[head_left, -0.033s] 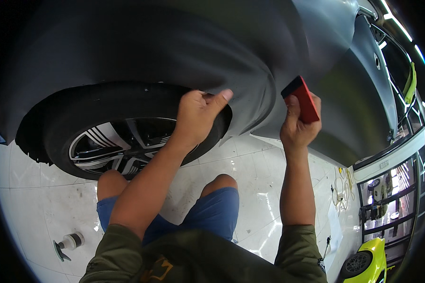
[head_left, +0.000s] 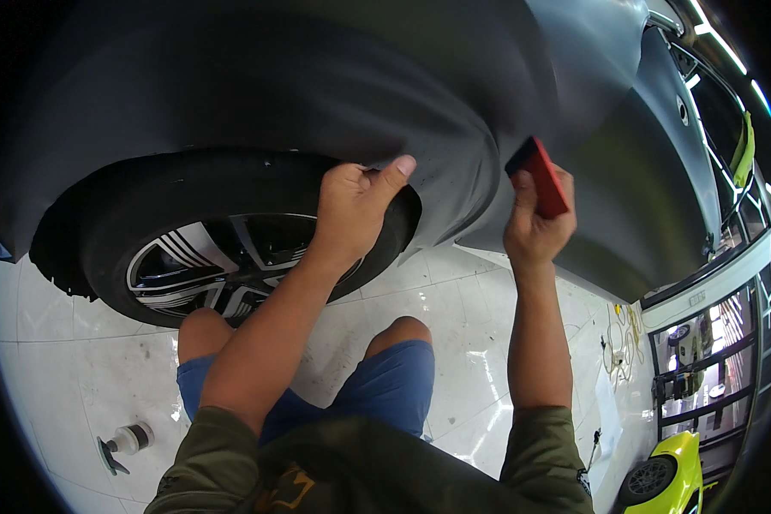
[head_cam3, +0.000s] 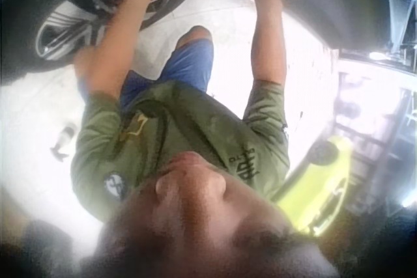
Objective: The person applies a matte vinyl wrap to the front wheel arch of a car. They use a utility knife to trim the edges and a squeegee to smooth the material into the curves of the fender.
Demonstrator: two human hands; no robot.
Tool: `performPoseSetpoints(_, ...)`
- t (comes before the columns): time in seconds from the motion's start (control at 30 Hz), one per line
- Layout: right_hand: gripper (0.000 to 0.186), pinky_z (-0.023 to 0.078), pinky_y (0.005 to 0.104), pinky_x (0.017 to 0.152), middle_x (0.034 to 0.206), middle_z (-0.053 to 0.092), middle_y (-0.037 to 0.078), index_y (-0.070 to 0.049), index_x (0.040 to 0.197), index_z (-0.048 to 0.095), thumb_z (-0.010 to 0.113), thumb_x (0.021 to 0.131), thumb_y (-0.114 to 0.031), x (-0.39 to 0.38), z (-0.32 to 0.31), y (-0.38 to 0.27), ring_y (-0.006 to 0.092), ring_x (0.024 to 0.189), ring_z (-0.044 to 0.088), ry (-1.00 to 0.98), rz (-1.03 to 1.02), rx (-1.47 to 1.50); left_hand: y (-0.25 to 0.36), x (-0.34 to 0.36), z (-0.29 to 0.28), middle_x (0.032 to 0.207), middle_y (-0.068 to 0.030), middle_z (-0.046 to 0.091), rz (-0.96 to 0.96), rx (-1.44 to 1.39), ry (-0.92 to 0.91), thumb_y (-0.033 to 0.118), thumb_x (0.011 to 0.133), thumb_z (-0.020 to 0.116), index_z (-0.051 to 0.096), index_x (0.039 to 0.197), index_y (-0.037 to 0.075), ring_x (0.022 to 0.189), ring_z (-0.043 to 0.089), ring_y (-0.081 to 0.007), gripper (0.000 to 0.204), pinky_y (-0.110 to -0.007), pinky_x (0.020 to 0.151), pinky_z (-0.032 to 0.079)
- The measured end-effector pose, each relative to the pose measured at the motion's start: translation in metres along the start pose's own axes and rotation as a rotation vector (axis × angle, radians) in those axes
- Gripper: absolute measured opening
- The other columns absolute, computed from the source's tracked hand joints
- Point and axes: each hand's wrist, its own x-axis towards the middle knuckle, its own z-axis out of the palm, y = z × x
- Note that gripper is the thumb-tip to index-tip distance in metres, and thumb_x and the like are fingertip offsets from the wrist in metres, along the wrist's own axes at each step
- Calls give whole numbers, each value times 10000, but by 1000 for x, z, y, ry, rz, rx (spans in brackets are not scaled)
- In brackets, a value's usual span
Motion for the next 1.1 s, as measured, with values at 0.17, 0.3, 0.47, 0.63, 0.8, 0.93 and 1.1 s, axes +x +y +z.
performPoseSetpoints(0.17,174,494,330,658,884,635,141,-3,946,617,693,794,35,11,20,-5,284,769,612,-37,-240,-149,-1,-2,-12,874,-24,624,-52,-24,-60,219,932,661,655,924,-24,801,555,-98,244,-279,743,478)
performPoseSetpoints(0.3,203,488,343,631,865,628,133,-6,949,600,694,779,52,19,25,-12,284,748,605,-31,-358,-232,-4,-3,-16,644,36,538,-45,75,-88,296,940,650,627,736,-29,629,439,-55,384,-237,599,388)
performPoseSetpoints(0.47,267,486,353,629,833,607,123,-8,945,606,712,709,61,25,27,-19,282,740,598,-71,-437,-306,-7,-1,-21,662,0,573,-54,116,-114,332,945,636,651,781,-48,669,484,-70,415,-250,663,430)
performPoseSetpoints(0.63,250,503,340,664,840,606,133,9,943,627,724,714,30,27,26,-25,291,742,602,-137,-458,-363,-2,8,-21,719,-33,641,-67,149,-98,324,951,628,677,847,-69,706,552,-87,410,-261,716,464)
performPoseSetpoints(0.8,203,517,308,753,908,646,161,21,1022,637,693,828,2,21,-2,-25,283,803,646,-32,-1,-5,0,10,-18,781,-63,671,-41,11,-104,325,954,623,676,894,-82,764,595,-109,415,-265,756,480)
performPoseSetpoints(0.93,189,536,364,780,895,654,160,2,961,640,696,788,51,34,18,-26,296,822,655,-14,-272,-114,-10,18,-29,806,-74,676,-56,58,-170,327,955,619,672,919,-85,786,601,-118,416,-271,773,479)
performPoseSetpoints(1.1,204,548,410,812,856,648,154,4,926,629,705,748,69,44,18,-41,313,804,649,-43,-328,-121,-5,20,-37,982,-87,683,-132,148,-196,235,964,613,671,1021,-71,917,630,-142,316,-303,879,508)
